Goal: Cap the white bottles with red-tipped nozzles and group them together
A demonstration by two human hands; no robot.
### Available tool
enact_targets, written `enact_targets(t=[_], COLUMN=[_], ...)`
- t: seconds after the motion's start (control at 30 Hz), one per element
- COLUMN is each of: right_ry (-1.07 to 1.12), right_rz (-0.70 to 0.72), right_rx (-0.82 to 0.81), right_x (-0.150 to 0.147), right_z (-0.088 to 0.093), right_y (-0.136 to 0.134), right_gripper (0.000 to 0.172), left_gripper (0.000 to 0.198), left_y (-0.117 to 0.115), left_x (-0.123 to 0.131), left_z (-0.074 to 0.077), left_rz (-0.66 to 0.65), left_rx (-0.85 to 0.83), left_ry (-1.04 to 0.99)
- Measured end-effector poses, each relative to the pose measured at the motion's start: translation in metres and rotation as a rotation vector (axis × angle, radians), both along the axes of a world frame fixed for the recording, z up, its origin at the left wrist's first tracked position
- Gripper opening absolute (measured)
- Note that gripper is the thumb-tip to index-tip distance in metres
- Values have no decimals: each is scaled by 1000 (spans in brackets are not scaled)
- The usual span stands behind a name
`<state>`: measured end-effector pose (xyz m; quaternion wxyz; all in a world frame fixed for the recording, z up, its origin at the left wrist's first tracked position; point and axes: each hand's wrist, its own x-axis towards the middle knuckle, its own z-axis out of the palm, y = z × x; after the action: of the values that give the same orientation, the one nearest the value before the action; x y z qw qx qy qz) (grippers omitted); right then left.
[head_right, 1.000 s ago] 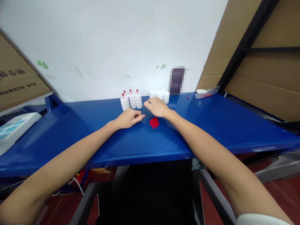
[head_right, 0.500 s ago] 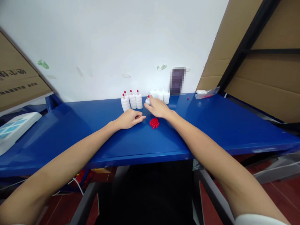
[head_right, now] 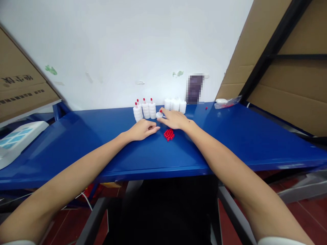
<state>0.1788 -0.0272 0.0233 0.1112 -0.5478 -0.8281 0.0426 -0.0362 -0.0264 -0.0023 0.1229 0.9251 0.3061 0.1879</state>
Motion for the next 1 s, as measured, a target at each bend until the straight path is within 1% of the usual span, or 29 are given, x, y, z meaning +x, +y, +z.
enact_targets(t=[0.1,0.17,0.27,0.33,0.37,0.47,0.57,0.67,0.73,0.8,0.9,1.0], right_ry=[-71,-76,45,164,212,327,415,482,517,521,466,405], right_rz=[45,74,102,82,69,59,146,275,337,362,368,372], right_rx=[23,26,31,57,70,68,42,-40,-90,-111,-104,-95], right_x=[-1,-2,-3,-2,-1,-1,-5,-14,-19,-22,-23,-22], right_z=[-4,-6,-5,0,3,12,16,12,10,9,11,13], right_y=[4,7,7,4,2,-6,-13,-17,-20,-22,-24,-23], right_gripper=[58,58,54,48,49,57,60,60,59,59,58,50], left_gripper=[43,43,44,44,44,43,41,37,34,33,33,31], left_y=[0,1,0,-1,-2,-4,-5,-5,-4,-2,0,-1], left_x=[0,0,0,0,0,0,1,0,-2,-3,-5,-6], left_z=[0,0,0,1,1,1,1,2,3,4,5,5], left_rz=[4,6,5,-1,-3,4,27,35,28,21,14,10], left_rx=[1,2,3,11,18,50,97,139,166,205,247,237], left_ry=[5,9,14,-3,-23,-114,-196,-249,-243,-194,-126,-126])
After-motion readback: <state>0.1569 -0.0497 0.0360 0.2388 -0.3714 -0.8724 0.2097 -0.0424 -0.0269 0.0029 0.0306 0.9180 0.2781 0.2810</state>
